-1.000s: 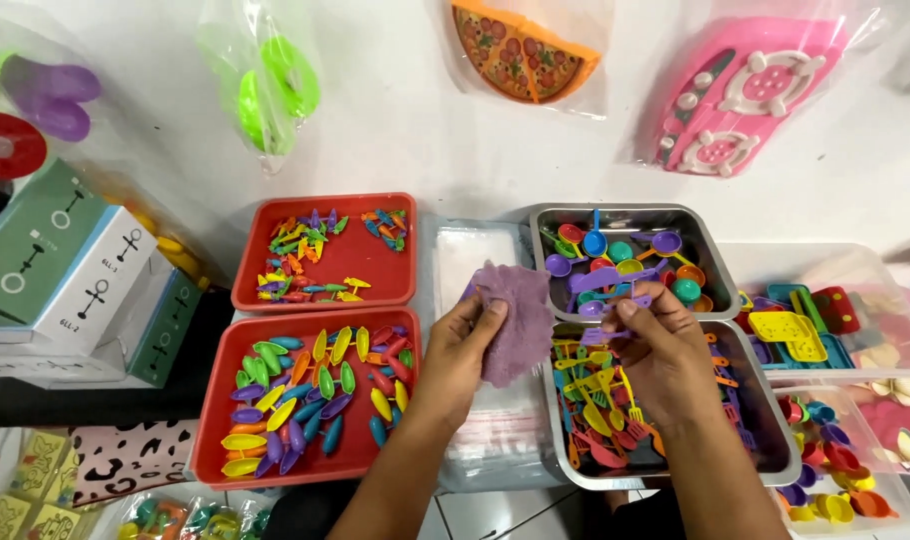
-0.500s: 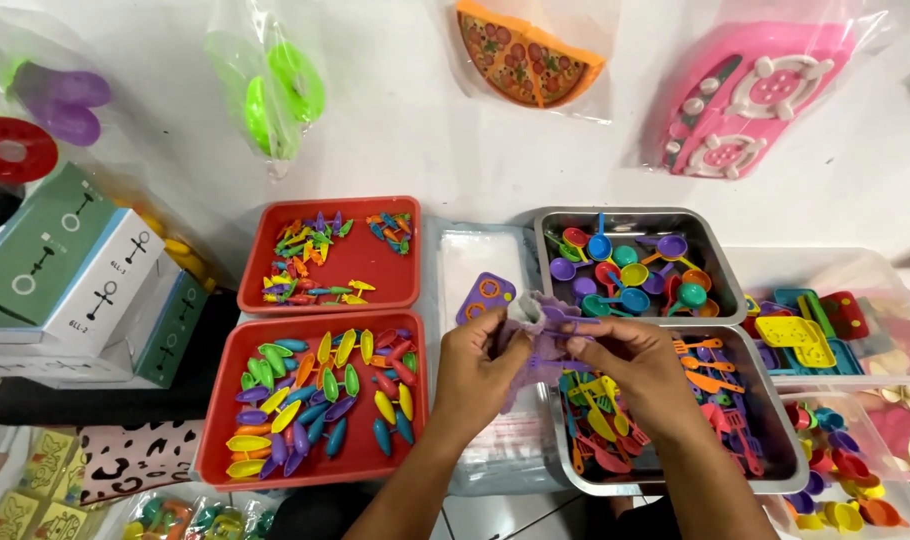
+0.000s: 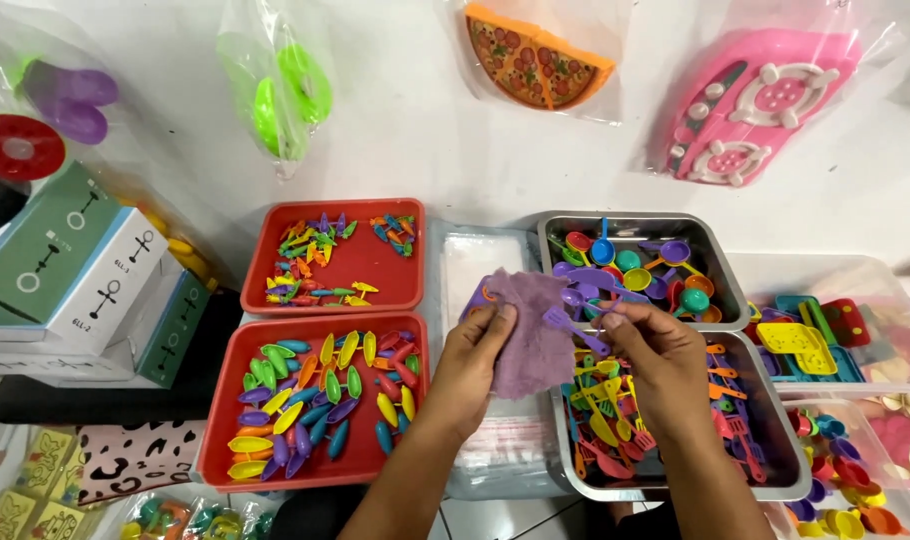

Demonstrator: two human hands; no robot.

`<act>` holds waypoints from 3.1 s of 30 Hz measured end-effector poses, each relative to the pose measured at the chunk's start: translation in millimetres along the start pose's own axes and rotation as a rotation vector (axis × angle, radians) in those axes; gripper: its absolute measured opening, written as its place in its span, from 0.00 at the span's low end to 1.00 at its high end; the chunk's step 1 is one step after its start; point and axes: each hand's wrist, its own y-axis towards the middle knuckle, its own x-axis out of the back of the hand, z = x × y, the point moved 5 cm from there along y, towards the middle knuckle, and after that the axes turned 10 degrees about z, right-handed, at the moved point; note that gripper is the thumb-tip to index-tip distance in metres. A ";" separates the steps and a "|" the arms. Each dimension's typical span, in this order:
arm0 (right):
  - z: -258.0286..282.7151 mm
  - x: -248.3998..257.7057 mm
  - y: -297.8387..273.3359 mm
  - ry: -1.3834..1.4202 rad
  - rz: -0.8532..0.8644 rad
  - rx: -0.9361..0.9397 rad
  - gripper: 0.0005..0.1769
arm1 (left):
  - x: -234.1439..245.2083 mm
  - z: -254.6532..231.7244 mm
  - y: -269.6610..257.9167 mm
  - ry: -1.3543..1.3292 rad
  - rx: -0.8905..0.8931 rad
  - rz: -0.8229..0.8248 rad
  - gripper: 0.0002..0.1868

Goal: Sorting various colorful plastic toys into trays and packing them into small fabric pouches.

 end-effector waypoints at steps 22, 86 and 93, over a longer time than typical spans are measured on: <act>-8.8 -25.4 -4.9 0.009 0.158 -0.125 0.03 | 5.3 -4.2 1.4 -0.024 -0.142 -0.121 0.14; 14.5 -15.7 -4.5 -0.013 0.104 0.088 0.13 | -3.6 46.8 9.8 0.021 0.135 0.152 0.13; -0.8 -20.2 -1.1 0.014 0.090 -0.045 0.20 | -10.2 16.3 1.0 0.238 -0.169 0.036 0.14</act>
